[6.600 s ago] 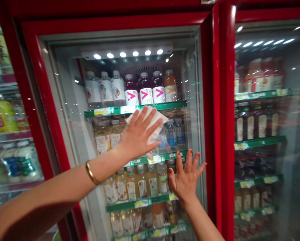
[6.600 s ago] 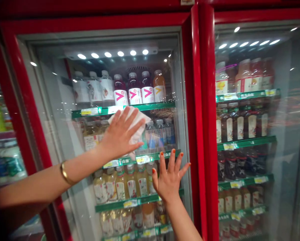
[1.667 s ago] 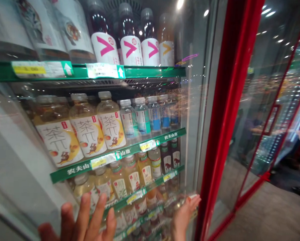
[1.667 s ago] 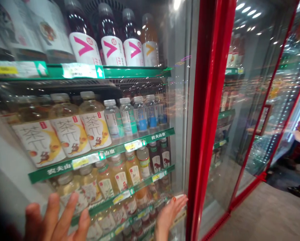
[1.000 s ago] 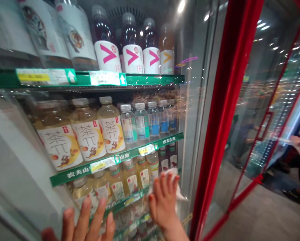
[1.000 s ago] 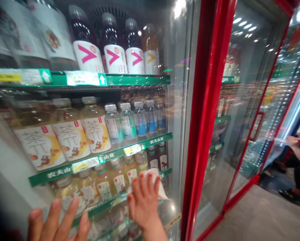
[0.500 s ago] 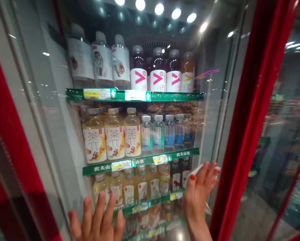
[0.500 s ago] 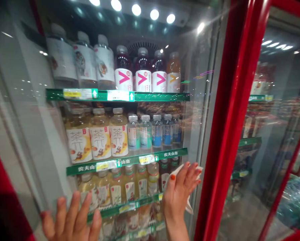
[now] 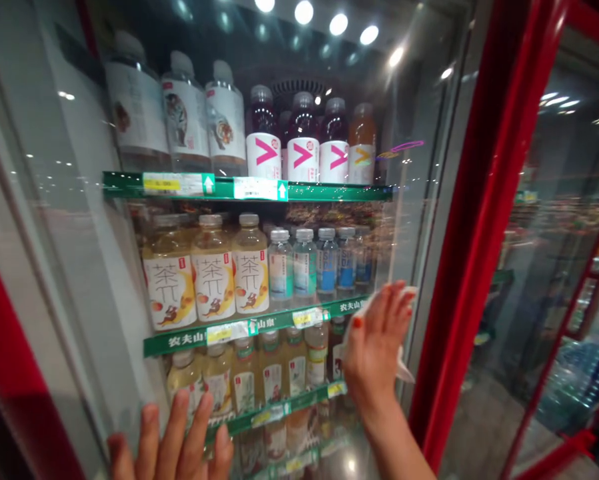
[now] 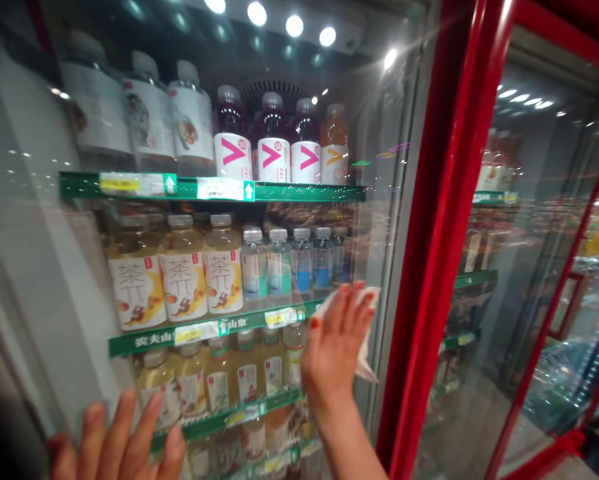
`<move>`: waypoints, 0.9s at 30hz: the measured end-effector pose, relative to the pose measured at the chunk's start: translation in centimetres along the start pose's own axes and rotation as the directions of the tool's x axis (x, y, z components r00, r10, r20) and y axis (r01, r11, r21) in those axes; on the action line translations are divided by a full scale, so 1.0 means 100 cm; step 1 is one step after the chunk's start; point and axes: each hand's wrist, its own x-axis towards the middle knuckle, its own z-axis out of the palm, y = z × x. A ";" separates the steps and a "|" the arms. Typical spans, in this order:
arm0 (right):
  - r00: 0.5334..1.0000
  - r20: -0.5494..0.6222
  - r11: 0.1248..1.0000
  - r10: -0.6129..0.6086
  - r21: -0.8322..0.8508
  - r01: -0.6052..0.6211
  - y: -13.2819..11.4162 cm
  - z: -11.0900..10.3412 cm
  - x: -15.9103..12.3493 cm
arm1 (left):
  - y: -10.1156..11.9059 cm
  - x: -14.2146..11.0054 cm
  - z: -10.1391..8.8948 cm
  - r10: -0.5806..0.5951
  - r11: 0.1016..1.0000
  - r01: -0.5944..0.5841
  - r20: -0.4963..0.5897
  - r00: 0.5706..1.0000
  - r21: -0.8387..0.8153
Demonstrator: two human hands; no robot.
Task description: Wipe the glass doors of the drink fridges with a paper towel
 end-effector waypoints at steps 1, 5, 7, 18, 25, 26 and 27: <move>0.988 0.043 0.989 -0.148 0.025 0.147 -0.018 0.001 -0.006 | 0.000 0.000 -0.001 0.007 1.000 -0.007 0.001 1.000 0.004; 0.819 0.142 0.831 -0.556 0.088 0.549 -0.037 -0.005 -0.021 | -0.005 0.000 -0.003 0.076 0.997 -0.076 0.012 0.997 0.015; 0.916 0.144 0.927 -0.375 0.024 0.375 -0.007 -0.010 -0.006 | -0.003 -0.001 -0.003 0.059 0.998 -0.059 0.018 0.998 0.009; 0.775 0.163 0.787 -0.610 0.012 0.617 -0.022 -0.007 -0.033 | 0.003 0.005 -0.004 -0.008 1.000 0.008 0.006 1.000 0.000; 0.998 0.049 0.998 -0.040 -0.040 0.042 0.024 -0.006 0.032 | 0.009 0.003 -0.004 -0.059 0.998 0.059 0.030 0.998 -0.003; 0.986 0.075 0.989 -0.147 -0.010 0.148 0.007 -0.003 0.020 | 0.009 0.003 -0.004 -0.057 0.998 0.057 0.032 0.998 0.000; 0.945 0.111 0.951 -0.308 0.038 0.306 -0.011 -0.001 0.004 | 0.008 0.002 -0.005 -0.056 0.998 0.056 0.037 0.998 0.003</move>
